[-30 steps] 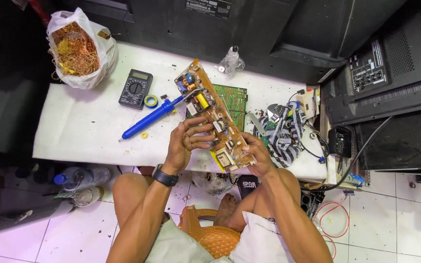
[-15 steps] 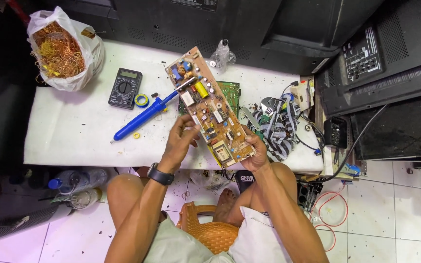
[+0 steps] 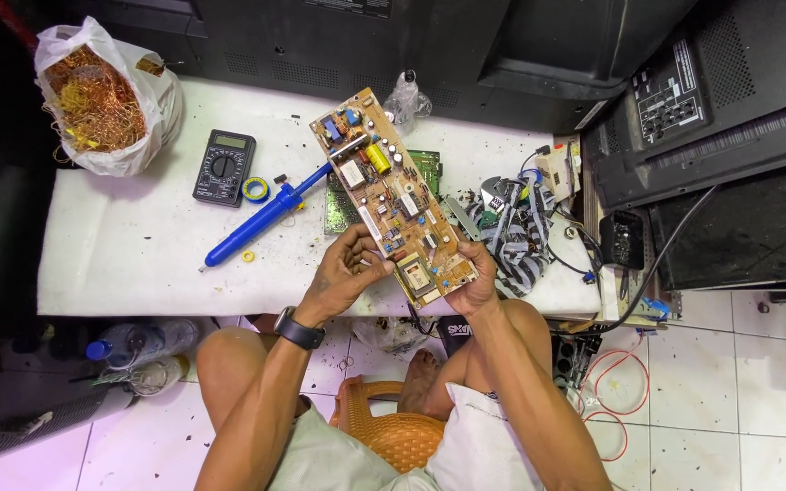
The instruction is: Using a soldering iron and a desoldering pump to remove solder from components on a printed circuit board.
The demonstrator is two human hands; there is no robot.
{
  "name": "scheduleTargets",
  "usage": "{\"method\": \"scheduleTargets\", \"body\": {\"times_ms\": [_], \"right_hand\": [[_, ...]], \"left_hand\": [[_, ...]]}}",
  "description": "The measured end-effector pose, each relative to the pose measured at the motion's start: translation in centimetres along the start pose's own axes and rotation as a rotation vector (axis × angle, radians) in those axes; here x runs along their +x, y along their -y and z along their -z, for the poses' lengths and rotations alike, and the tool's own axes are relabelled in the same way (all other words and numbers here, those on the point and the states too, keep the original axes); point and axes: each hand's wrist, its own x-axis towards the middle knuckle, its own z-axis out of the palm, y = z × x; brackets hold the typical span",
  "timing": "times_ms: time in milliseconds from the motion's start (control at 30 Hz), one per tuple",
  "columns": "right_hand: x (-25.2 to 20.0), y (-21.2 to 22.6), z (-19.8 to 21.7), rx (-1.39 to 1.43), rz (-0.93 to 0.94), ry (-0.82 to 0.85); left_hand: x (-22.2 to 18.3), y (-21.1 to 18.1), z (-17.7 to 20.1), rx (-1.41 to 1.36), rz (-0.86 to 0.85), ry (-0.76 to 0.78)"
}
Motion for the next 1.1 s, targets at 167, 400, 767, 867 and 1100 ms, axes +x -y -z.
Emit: {"method": "scheduleTargets", "body": {"times_ms": [167,400,767,867,1100], "right_hand": [[0.8,-0.3,2.0,-0.029,-0.015,0.003],[0.9,-0.5,2.4,-0.022,-0.022,-0.009],[0.9,-0.4,2.7,-0.039,-0.045,0.016],[1.0,-0.4,3.1,-0.048,-0.043,0.028],[1.5,-1.0,5.7,-0.159,0.001,0.072]], "left_hand": [[0.2,1.2,0.5,0.001,0.005,-0.010],[0.2,0.9,0.2,-0.003,0.015,-0.025],[0.3,1.5,0.4,0.014,0.022,-0.010],[0.2,0.6,0.2,0.020,0.028,-0.003],[-0.2,-0.1,0.1,0.066,0.050,0.023]]}}
